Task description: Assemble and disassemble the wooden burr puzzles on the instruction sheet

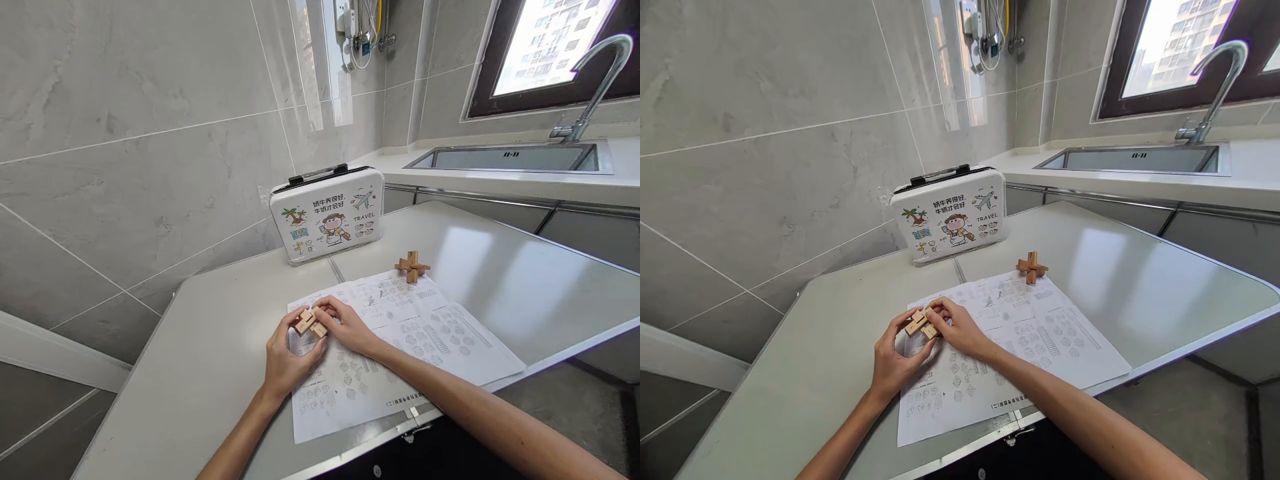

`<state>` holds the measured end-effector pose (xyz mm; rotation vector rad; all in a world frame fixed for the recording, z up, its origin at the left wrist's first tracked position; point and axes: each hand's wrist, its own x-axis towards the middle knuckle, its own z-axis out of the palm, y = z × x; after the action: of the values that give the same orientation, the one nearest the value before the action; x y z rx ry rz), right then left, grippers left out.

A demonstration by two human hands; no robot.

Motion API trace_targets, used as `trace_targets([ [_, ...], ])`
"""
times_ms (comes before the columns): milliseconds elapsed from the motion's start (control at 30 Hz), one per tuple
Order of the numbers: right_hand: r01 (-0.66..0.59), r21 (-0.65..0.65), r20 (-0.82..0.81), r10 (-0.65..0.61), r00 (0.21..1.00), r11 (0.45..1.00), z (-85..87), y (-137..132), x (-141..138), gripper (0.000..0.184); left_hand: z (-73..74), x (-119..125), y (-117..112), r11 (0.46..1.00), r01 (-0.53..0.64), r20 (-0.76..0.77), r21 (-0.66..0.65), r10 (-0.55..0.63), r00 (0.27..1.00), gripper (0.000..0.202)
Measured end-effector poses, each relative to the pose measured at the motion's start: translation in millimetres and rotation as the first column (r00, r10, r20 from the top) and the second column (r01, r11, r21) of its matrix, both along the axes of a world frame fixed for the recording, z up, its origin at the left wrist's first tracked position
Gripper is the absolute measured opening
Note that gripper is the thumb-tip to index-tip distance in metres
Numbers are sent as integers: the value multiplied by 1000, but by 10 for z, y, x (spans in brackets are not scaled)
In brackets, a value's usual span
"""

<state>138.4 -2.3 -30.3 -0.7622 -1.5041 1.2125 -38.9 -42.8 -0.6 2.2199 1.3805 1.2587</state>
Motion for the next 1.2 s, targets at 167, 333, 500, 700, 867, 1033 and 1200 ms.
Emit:
trace_targets([
  [167,-53,-83,-117,43,992,995,-25,46,17,35,13,-11,3,996,62,32,-63,-60,998,59],
  [333,-92,-141,-189,65,980,986,-37,53,12,36,14,-22,11,991,101,67,-83,-95,993,61],
  [500,-112,-160,-220,75,973,981,-23,54,2,38,3,-34,18,989,111,89,-99,-102,991,61],
  [700,-122,-175,-234,79,969,977,-51,88,-6,40,-3,-40,43,988,103,97,-115,-92,991,60],
  [867,-124,-188,-220,81,972,974,-71,92,-3,39,3,-35,40,988,94,85,-122,-84,993,59],
  [1033,-96,-156,-211,62,975,983,-46,68,8,37,0,-29,32,987,101,93,-125,-90,992,60],
  [1200,-93,-142,-203,63,977,986,-39,49,22,37,-3,-27,35,988,98,88,-122,-87,992,60],
])
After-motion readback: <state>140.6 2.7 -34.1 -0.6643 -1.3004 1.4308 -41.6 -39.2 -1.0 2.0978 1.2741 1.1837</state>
